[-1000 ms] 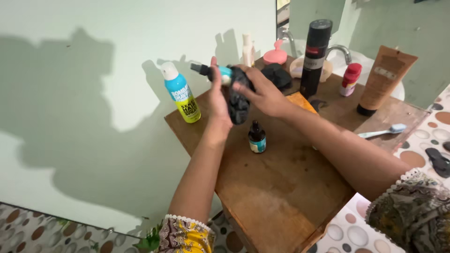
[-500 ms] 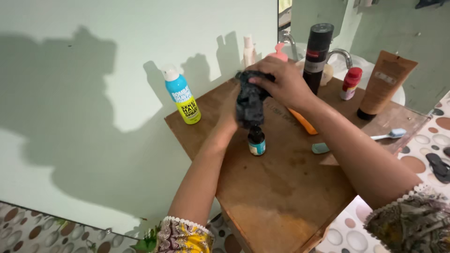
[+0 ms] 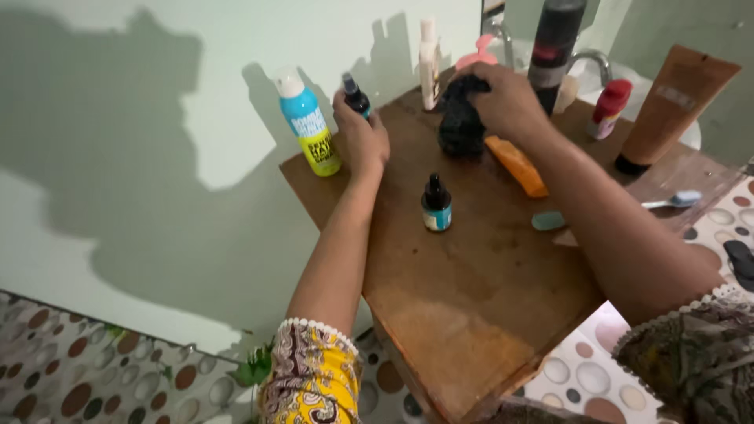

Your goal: The person wipes a wooden table surface with a dark cloth, moving various toiletries and personal care items aside to clean underneath them. The person handles bottles, tubes, a toothbrush, and a hairbrush, wiping each item and the table surface before placing them back in an organized arrangement.

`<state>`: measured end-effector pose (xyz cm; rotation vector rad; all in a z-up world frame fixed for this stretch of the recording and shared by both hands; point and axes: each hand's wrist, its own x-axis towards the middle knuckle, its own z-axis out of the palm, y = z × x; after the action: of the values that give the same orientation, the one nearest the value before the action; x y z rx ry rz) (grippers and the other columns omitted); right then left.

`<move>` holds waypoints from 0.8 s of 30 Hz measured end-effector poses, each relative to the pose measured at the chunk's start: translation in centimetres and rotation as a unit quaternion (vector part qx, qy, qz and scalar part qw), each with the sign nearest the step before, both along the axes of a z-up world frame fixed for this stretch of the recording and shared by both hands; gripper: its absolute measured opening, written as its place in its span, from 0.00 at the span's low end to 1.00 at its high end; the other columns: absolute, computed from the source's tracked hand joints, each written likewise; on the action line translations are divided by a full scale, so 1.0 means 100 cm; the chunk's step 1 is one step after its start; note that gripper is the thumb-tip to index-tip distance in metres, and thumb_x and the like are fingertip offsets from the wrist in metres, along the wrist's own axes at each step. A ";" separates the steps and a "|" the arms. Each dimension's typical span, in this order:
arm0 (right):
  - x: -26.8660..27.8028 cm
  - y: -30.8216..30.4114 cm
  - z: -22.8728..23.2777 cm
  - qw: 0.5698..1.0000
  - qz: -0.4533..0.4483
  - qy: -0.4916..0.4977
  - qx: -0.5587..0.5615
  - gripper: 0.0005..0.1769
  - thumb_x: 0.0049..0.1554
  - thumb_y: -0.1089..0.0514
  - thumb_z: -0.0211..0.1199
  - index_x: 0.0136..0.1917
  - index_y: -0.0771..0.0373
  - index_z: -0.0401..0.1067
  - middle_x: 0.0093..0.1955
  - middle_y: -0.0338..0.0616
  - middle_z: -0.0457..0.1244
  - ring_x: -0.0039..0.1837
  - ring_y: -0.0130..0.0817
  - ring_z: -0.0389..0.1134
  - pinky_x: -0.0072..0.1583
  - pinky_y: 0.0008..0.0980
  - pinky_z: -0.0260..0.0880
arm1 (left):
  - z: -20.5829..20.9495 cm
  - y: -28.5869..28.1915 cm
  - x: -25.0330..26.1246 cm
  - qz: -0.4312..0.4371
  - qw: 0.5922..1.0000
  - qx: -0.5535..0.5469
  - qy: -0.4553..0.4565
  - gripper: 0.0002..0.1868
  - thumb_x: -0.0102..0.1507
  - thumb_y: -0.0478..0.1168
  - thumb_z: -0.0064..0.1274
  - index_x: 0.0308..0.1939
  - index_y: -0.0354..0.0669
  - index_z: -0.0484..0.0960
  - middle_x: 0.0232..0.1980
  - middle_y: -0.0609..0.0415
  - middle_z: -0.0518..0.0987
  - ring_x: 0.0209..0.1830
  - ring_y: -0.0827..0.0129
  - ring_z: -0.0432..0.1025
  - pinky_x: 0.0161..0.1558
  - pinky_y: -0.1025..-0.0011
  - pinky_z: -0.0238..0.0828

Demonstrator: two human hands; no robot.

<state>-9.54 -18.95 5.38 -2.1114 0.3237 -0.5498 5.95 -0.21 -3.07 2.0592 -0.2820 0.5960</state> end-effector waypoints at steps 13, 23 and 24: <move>-0.054 0.035 0.044 0.942 0.297 0.094 -0.128 0.24 0.49 0.42 0.72 0.52 0.59 0.78 0.42 0.35 0.71 0.45 0.24 0.70 0.50 0.31 0.69 | 0.013 0.010 -0.018 0.014 0.997 0.032 -0.070 0.40 0.62 0.36 0.60 0.73 0.40 0.56 0.67 0.39 0.68 0.62 0.41 0.70 0.60 0.51 0.67; -0.055 0.021 0.053 0.943 0.290 0.062 -0.150 0.17 0.51 0.49 0.73 0.48 0.60 0.77 0.39 0.40 0.69 0.43 0.28 0.66 0.47 0.33 0.67 | 0.011 -0.013 -0.045 -0.308 0.931 -0.173 -0.090 0.19 0.74 0.44 0.52 0.63 0.35 0.73 0.46 0.50 0.75 0.47 0.60 0.70 0.52 0.65 0.69; -0.052 0.012 0.050 0.956 0.266 0.068 -0.103 0.16 0.51 0.49 0.72 0.49 0.59 0.77 0.40 0.38 0.70 0.43 0.27 0.66 0.46 0.33 0.65 | 0.012 -0.016 -0.047 -0.401 0.891 -0.215 -0.012 0.19 0.78 0.48 0.51 0.59 0.33 0.77 0.43 0.50 0.75 0.45 0.62 0.68 0.50 0.66 0.67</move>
<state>-14.74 -17.78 10.37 -2.3175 -0.2390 -0.1227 1.25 -1.78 -1.89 1.3357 -0.8761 0.1395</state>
